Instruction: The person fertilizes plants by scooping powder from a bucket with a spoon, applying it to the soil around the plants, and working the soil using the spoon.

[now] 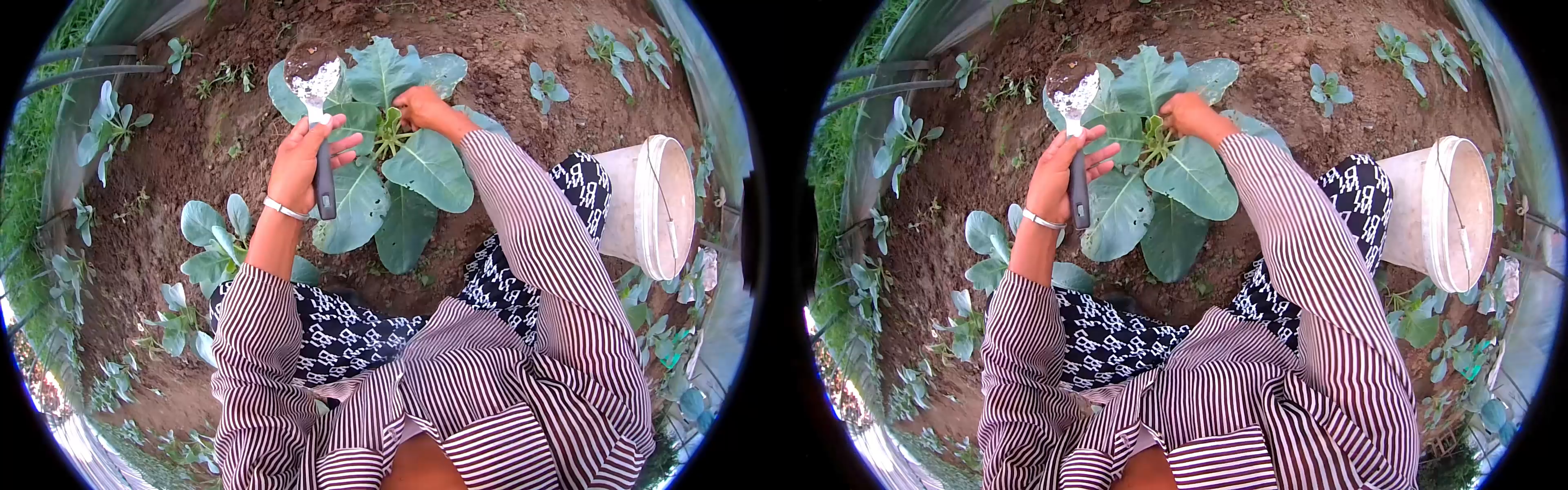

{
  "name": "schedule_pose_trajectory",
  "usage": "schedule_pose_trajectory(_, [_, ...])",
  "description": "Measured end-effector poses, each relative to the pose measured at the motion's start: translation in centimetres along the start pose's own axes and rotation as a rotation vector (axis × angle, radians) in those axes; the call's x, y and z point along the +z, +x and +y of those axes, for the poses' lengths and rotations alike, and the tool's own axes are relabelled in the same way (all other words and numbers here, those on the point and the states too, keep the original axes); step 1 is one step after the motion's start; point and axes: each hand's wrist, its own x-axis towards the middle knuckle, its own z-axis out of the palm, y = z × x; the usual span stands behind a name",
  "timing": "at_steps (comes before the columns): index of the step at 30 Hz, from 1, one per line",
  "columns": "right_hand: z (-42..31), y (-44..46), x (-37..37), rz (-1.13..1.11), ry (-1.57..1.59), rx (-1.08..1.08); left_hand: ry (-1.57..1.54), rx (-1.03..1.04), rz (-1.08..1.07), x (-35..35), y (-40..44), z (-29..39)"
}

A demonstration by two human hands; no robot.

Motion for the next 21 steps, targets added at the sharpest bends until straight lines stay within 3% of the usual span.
schedule_pose_trajectory(3, [0.2, 1.7, 1.5, -0.037, -0.315, -0.056, 0.023, 0.026, 0.013, 0.3, 0.0, 0.3])
schedule_pose_trajectory(4, [0.9, 2.2, 1.9, 0.004, -0.395, -0.238, 0.028, 0.031, 0.012, 0.3, 0.0, 0.4])
schedule_pose_trajectory(7, [1.1, 2.8, 2.9, 0.044, -0.087, -0.175, 0.037, 0.044, -0.002, 0.3, -0.1, 0.7])
schedule_pose_trajectory(10, [1.2, 4.4, 2.6, -0.137, -0.211, -0.052, 0.04, 0.051, -0.01, 0.1, 0.0, 0.9])
schedule_pose_trajectory(13, [2.3, 4.8, 2.6, -0.124, -0.187, -0.172, 0.046, 0.045, -0.001, 0.1, 0.0, 1.2])
schedule_pose_trajectory(15, [2.9, 4.5, 2.6, -0.111, -0.386, -0.255, 0.041, 0.046, -0.006, 0.1, 0.0, 1.4])
schedule_pose_trajectory(18, [3.3, 4.3, 3.1, 0.155, -0.381, -0.321, 0.035, 0.052, -0.017, 0.0, -0.1, 1.7])
schedule_pose_trajectory(20, [2.9, 4.4, 2.5, 0.307, -0.432, -0.208, 0.042, 0.052, -0.007, -0.1, -0.2, 1.7])
schedule_pose_trajectory(21, [2.4, 3.9, 1.4, 0.41, -0.211, -0.146, 0.045, 0.056, -0.004, -0.1, -0.1, 1.8])
